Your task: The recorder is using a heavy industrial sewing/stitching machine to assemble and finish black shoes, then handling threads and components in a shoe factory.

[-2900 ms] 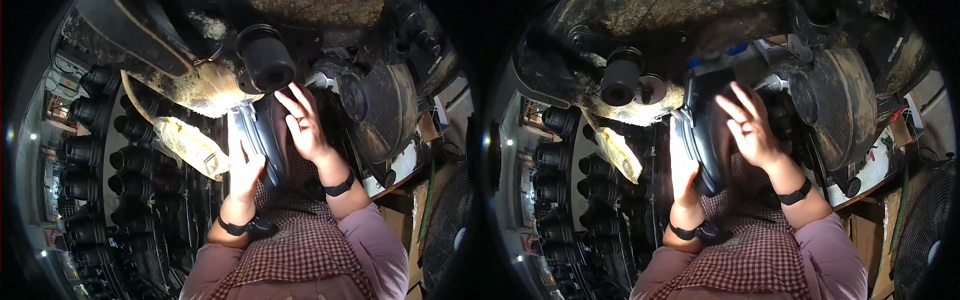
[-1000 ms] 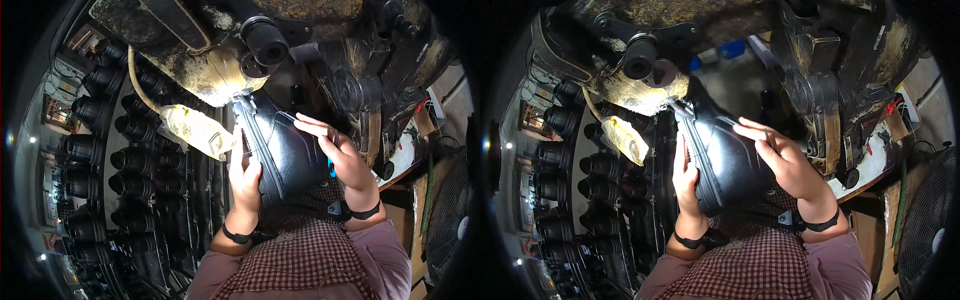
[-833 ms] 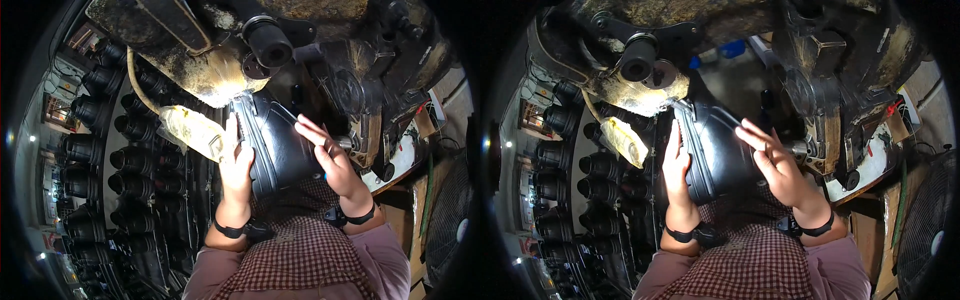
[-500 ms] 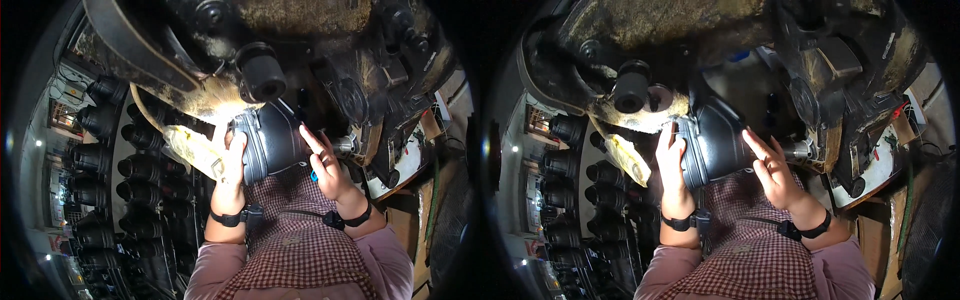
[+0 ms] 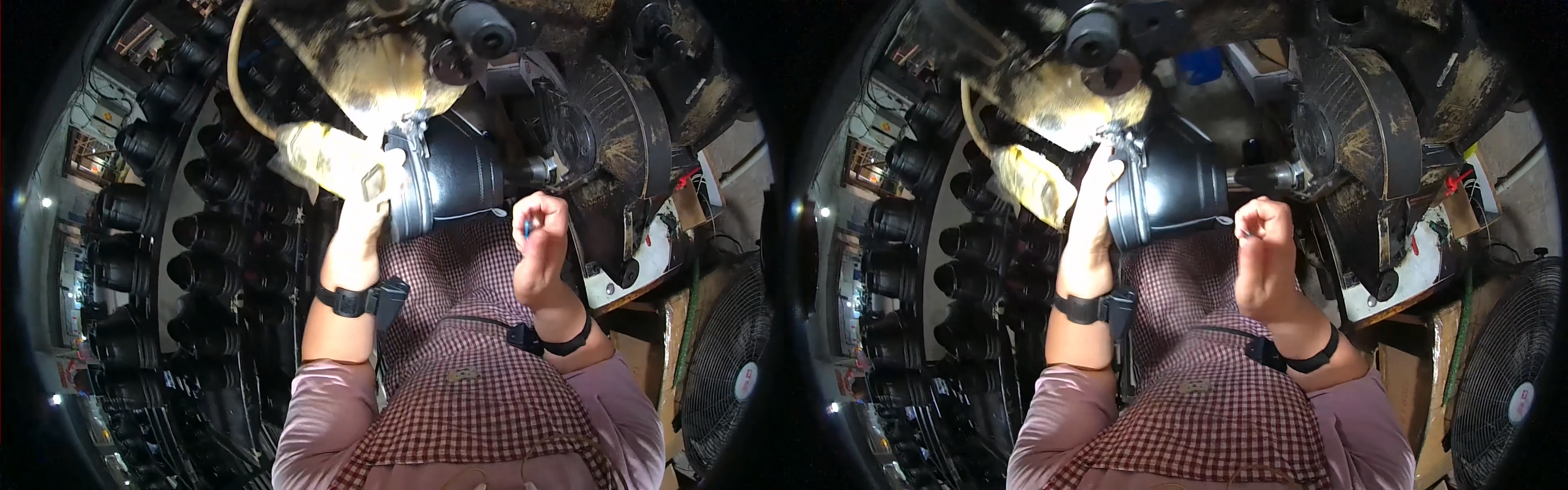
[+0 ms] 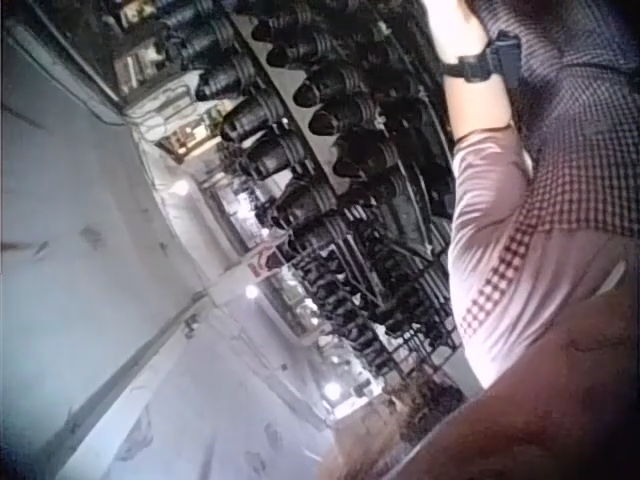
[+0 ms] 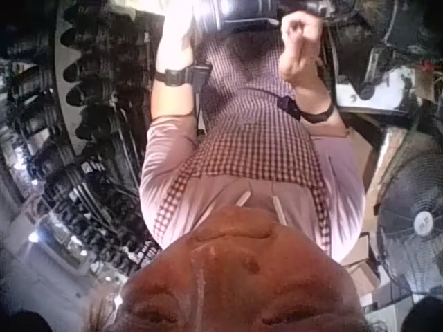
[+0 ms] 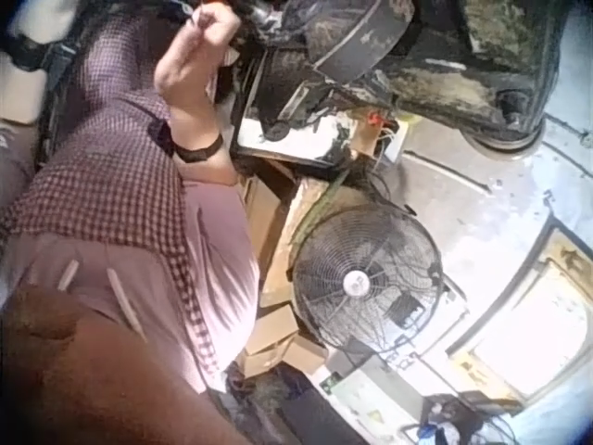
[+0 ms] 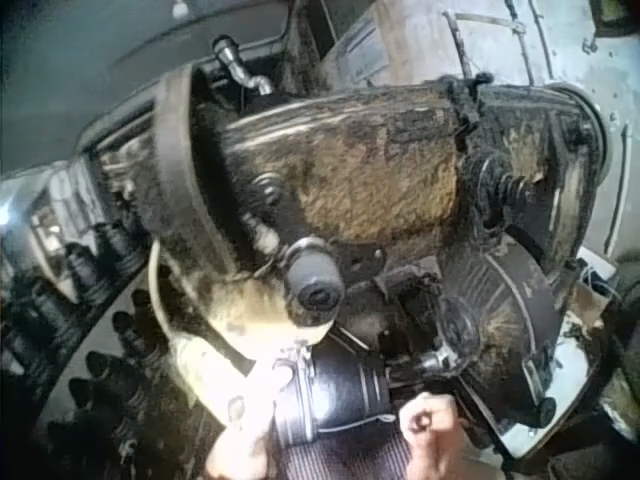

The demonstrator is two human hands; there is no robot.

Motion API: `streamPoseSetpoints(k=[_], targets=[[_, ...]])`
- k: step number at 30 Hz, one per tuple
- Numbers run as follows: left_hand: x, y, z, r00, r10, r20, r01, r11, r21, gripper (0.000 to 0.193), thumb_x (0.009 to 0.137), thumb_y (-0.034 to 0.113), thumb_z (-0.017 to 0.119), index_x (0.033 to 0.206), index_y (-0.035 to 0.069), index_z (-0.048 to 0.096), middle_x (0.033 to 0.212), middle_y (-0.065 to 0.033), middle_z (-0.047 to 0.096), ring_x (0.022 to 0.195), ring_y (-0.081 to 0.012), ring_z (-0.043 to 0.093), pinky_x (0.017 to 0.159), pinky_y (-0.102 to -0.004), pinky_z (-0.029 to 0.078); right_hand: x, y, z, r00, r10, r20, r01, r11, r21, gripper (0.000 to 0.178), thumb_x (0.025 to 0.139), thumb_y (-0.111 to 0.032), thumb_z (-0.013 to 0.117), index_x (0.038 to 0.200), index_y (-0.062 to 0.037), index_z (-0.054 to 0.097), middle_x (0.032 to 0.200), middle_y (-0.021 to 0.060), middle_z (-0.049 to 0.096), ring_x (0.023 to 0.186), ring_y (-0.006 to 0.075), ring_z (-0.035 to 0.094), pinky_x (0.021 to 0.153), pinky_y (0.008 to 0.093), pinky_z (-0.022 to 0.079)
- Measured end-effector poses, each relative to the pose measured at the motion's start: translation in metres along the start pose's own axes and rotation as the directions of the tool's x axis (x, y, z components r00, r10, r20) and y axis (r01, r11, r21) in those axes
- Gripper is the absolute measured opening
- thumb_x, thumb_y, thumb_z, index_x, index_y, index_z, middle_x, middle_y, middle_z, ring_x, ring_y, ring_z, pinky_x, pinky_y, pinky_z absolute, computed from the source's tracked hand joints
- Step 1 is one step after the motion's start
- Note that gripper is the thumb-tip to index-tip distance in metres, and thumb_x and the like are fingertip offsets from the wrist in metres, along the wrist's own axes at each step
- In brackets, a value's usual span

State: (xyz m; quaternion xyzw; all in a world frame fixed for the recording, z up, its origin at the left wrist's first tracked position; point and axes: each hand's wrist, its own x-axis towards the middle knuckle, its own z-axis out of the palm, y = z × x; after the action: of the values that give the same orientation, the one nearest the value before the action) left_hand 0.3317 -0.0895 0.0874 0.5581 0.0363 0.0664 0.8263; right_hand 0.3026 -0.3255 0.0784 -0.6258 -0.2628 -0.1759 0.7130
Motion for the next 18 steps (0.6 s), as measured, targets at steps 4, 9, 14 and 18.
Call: streamPoseSetpoints(k=[4, 9, 14, 18], targets=[[-0.036, 0.001, 0.013, 0.889, 0.448, 0.099, -0.458, 0.855, 0.243, 0.059, 0.080, 0.006, 0.063, 0.134, -0.006, 0.042, 0.135, -0.0158, 0.046, 0.121, -0.0265, 0.047, 0.102, -0.0361, 0.038, 0.001, -0.025, 0.015, 0.987, 0.149, 0.058, -0.137, 0.976, -0.166, 0.013, 0.089, -0.009, 0.058, 0.098, -0.0002, 0.054, 0.090, 0.0072, 0.052, 0.074, 0.0120, 0.048, 0.067, 0.0250, 0.042], [-0.092, -0.013, -0.019, 0.765, 0.490, -0.418, -0.434, 0.871, 0.229, 0.080, 0.079, 0.008, 0.061, 0.147, -0.002, 0.020, 0.151, -0.0218, 0.023, 0.139, -0.0311, 0.025, 0.112, -0.0400, 0.024, -0.004, -0.036, 0.033, 0.951, 0.169, 0.260, -0.049, 0.911, -0.410, 0.018, 0.078, -0.009, 0.071, 0.086, 0.0005, 0.057, 0.082, 0.0124, 0.057, 0.070, 0.0233, 0.059, 0.063, 0.0305, 0.047], [-0.110, -0.019, -0.013, 0.669, 0.724, -0.169, -0.395, 0.539, 0.744, 0.096, 0.076, 0.028, 0.076, 0.147, -0.001, 0.018, 0.154, -0.0250, 0.004, 0.139, -0.0376, 0.022, 0.106, -0.0433, 0.035, -0.005, -0.012, 0.082, 0.962, 0.063, 0.267, 0.035, 0.937, -0.346, 0.021, 0.072, -0.009, 0.075, 0.082, -0.0010, 0.059, 0.080, 0.0136, 0.058, 0.067, 0.0295, 0.060, 0.060, 0.0343, 0.050], [-0.108, -0.018, -0.018, 0.639, 0.759, -0.127, -0.415, 0.479, 0.774, 0.096, 0.077, 0.030, 0.075, 0.147, -0.003, 0.018, 0.153, -0.0277, 0.004, 0.140, -0.0387, 0.018, 0.109, -0.0452, 0.028, -0.001, -0.003, 0.102, 0.981, 0.070, 0.180, -0.040, 0.985, -0.168, 0.016, 0.072, -0.005, 0.074, 0.077, -0.0003, 0.060, 0.074, 0.0112, 0.058, 0.065, 0.0230, 0.061, 0.058, 0.0297, 0.050]])
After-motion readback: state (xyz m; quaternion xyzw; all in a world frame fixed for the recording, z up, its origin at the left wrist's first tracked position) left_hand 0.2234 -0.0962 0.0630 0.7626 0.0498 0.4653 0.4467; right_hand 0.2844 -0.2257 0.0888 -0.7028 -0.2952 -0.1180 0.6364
